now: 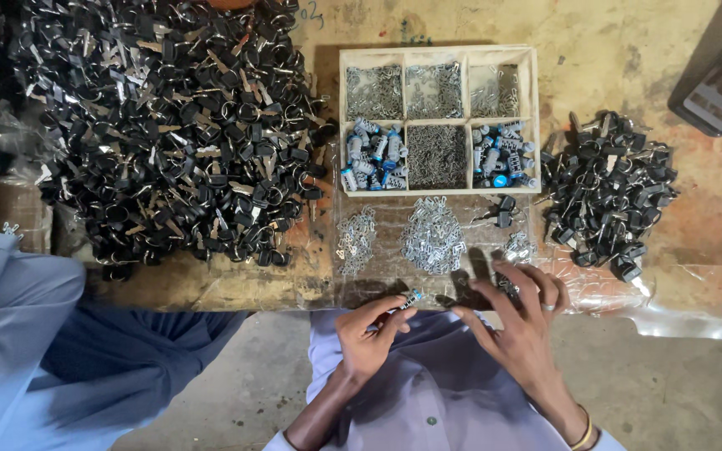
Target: The person sits at a workbench assembling small electrical switch components. They pick black plastic housings and blue internal parts, fit the parts together by hand, and place finished assemblies into a compartmented box, repeating the cycle continuously.
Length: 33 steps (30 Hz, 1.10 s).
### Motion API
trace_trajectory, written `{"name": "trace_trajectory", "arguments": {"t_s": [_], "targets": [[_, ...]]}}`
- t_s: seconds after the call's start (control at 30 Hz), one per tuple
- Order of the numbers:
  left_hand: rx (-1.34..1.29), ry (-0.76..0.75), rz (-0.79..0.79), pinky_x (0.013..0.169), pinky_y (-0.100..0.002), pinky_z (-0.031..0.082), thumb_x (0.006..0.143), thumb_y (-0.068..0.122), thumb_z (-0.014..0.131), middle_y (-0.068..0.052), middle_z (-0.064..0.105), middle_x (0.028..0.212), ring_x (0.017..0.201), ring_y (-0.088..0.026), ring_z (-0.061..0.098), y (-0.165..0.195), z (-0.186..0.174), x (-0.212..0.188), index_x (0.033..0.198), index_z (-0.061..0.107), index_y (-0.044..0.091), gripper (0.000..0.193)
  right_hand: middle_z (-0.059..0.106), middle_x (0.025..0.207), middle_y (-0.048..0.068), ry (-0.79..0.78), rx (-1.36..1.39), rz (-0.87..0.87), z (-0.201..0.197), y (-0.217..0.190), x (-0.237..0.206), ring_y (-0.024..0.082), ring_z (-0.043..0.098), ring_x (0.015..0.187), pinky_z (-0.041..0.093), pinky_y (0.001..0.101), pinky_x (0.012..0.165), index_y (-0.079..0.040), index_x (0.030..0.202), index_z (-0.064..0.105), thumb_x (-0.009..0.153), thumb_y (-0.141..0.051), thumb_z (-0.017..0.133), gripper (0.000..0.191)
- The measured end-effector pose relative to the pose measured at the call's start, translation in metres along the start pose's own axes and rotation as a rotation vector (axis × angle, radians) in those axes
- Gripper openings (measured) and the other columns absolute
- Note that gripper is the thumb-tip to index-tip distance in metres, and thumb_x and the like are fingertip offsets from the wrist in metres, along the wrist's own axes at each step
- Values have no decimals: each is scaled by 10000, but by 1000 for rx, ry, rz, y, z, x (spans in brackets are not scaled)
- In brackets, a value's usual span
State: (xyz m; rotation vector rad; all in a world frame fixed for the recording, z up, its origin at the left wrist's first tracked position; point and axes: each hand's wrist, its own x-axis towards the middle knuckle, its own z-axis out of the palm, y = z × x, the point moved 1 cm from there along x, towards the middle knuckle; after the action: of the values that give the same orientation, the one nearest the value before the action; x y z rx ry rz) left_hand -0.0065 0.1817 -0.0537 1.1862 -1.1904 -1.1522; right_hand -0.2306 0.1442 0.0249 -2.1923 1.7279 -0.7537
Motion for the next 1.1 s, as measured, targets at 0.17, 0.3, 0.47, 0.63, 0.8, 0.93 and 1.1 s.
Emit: {"name": "trace_trajectory", "arguments": {"t_s": [0.17,0.3,0.47,0.63,0.8,0.93,1.1], "targets": [[5,57,-169,441,-191,494,884,16,811,-103,801,839,681,-111,771,-1,-2,-4,1118,738,-34,250,558,1306,56,2,-63,-122,3,2,-10,318,476,1229,259,521,1065,-196,1123,743,722,-352,861,446],[24,78,-208,423,-187,472,893,38,806,-93,804,808,649,-96,759,3,-6,-1,1109,746,-28,234,642,1103,-61,-74,15,-271,10,10,-18,182,580,1048,351,445,963,-233,1048,788,736,-197,871,325],[28,97,-160,436,-186,481,888,33,813,-82,791,830,671,-87,759,7,-6,1,1101,744,-23,231,721,1082,-18,-62,257,-214,19,7,-15,161,641,910,446,339,827,-128,1004,771,766,-96,853,254],[25,101,-213,443,-183,469,865,23,833,-85,802,809,620,-81,726,4,-4,2,1096,759,-18,246,743,1010,-4,15,339,-89,24,-7,4,140,683,882,469,316,800,-85,1084,762,818,-59,835,277],[51,104,-180,487,-190,525,860,15,836,-88,806,880,702,-99,771,0,-1,1,1084,754,-11,240,718,856,17,-15,227,-117,25,-21,18,196,612,755,419,382,710,-107,1011,791,755,-50,826,264],[23,101,-175,549,-208,566,871,7,824,-104,805,956,743,-123,775,-2,2,2,1105,748,-20,247,720,921,37,-23,357,-92,30,-30,23,217,631,814,454,356,756,-98,1013,756,766,-30,779,257],[32,95,-142,577,-226,579,871,1,822,-122,800,1021,747,-139,767,1,4,5,1100,744,-37,245,728,955,66,-43,473,27,36,-32,24,239,635,845,523,311,693,-51,1057,748,825,15,733,241]]}}
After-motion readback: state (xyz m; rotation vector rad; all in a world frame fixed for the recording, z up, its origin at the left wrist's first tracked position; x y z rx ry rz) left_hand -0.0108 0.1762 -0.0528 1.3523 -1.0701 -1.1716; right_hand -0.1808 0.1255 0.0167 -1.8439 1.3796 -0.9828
